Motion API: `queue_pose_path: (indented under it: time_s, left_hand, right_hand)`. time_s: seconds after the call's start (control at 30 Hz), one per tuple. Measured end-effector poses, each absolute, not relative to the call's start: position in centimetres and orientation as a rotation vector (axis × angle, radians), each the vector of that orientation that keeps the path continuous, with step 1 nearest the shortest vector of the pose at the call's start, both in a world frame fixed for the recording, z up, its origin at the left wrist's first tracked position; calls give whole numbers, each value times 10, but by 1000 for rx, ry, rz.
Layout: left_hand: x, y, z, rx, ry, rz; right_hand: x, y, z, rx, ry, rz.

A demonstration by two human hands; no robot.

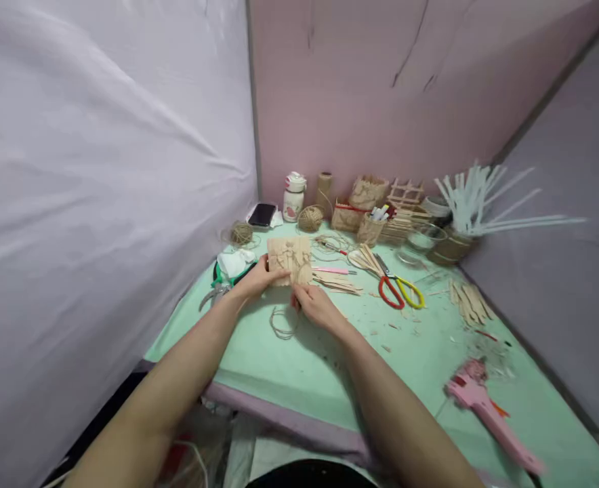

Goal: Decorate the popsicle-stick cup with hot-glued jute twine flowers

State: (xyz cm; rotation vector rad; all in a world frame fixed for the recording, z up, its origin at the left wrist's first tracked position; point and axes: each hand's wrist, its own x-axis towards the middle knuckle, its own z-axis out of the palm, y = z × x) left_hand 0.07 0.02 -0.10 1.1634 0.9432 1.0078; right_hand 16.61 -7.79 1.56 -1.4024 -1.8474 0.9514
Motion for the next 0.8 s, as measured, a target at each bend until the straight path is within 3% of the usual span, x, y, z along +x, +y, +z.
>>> queue_pose_path:
  time_s: [0.33,0.53,0.8]
  left_hand:
    - [0,-1,2,1166,998,1067]
    - [-2,0,3,1141,1046,1097]
    - [-11,9,4,1437,1171,1258]
  right_hand:
    - [167,-73,5,-1478,-1700,911]
    - [168,-74,6,-1397,-1597,1063]
    - [171,-72,8,-1249,-1365,1116]
